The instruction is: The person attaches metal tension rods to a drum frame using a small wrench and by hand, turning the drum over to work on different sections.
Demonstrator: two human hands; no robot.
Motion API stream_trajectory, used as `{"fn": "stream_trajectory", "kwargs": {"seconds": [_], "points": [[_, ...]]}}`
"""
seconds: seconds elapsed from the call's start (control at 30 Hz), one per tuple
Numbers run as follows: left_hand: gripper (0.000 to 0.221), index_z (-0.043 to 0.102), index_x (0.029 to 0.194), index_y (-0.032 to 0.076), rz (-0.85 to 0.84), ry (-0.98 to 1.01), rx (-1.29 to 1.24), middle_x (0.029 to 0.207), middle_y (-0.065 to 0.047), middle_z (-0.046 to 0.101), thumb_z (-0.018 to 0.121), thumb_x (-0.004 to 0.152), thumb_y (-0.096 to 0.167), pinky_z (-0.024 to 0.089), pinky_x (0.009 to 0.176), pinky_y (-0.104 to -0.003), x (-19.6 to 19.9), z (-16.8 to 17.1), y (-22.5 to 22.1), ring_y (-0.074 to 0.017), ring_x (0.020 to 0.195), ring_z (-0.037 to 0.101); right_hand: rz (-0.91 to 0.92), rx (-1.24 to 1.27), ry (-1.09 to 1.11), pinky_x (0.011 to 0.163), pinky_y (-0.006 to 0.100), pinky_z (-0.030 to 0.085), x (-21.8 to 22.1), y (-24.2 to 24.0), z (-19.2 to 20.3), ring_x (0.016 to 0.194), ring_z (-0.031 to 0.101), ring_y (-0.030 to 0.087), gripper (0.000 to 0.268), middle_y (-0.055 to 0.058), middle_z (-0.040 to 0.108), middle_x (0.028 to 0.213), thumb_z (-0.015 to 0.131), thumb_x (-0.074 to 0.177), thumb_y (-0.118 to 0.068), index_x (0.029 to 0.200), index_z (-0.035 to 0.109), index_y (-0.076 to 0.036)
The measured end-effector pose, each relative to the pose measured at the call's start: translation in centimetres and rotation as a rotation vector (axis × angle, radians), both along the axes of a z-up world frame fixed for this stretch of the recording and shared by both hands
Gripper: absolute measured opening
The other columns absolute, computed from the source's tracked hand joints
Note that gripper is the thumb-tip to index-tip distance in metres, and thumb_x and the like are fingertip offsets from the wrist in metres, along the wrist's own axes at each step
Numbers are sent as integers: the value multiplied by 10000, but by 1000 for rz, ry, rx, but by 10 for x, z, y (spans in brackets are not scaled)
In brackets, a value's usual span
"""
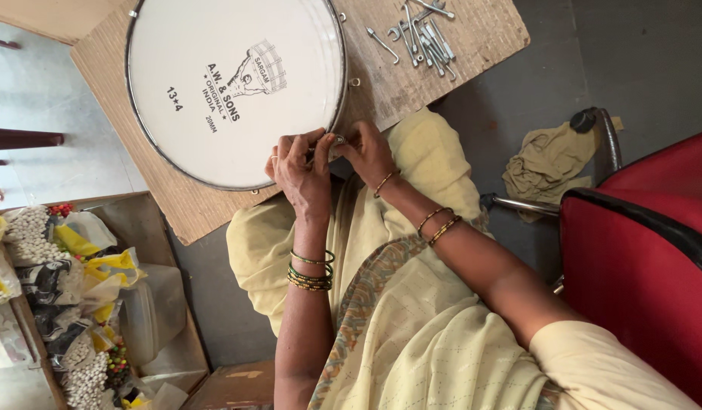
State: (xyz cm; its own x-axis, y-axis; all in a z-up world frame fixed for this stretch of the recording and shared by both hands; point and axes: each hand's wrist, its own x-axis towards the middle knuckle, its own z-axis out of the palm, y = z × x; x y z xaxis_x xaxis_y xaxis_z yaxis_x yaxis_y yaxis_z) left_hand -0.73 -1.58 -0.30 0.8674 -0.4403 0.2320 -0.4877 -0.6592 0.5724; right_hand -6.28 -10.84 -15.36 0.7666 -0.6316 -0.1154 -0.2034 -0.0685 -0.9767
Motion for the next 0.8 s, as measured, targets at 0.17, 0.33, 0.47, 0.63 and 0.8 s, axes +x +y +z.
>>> {"fn": "stream_trajectory", "kwargs": {"seconds": [0.17, 0.33, 0.47, 0.63, 0.8], "points": [[155, 796, 989, 170, -11, -35, -10, 906, 4, 649, 802, 901, 298, 356, 929, -374, 2, 0, 1, -193, 890, 596, 8, -214, -268, 838, 357, 577, -7, 6, -21, 996, 701, 245, 190, 145, 702, 1115, 619, 989, -38, 1174, 649, -10], [159, 797, 992, 169, -3, -9, 3, 883, 8, 634, 800, 906, 303, 354, 931, -376, 2, 0, 0, -184, 859, 585, 76, 1158, -267, 725, 343, 576, -6, -5, -51, 883, 703, 172, 92, 72, 717, 1009, 599, 1030, -163, 1075, 635, -91], [152, 792, 987, 167, -13, -21, -5, 895, 5, 631, 800, 909, 297, 350, 924, -370, 2, 0, 2, -187, 872, 584, 203, 1379, -200, 754, 354, 573, -3, -11, -57, 802, 681, 169, 204, 45, 718, 931, 571, 1039, -249, 1066, 668, -72], [160, 796, 987, 171, -5, -13, 6, 884, 6, 636, 807, 894, 300, 356, 922, -366, 4, -1, 1, -186, 859, 584, 236, 1498, -147, 618, 348, 505, 7, -2, -57, 612, 554, 141, 411, -17, 581, 705, 483, 1088, -458, 928, 621, -106], [151, 795, 986, 169, -9, -22, 8, 897, 0, 644, 805, 901, 293, 356, 926, -373, 5, -1, 2, -192, 892, 599, 241, 1532, -120, 615, 333, 468, 3, -5, -58, 616, 543, 149, 381, -12, 574, 684, 430, 1053, -414, 941, 638, -115]]}}
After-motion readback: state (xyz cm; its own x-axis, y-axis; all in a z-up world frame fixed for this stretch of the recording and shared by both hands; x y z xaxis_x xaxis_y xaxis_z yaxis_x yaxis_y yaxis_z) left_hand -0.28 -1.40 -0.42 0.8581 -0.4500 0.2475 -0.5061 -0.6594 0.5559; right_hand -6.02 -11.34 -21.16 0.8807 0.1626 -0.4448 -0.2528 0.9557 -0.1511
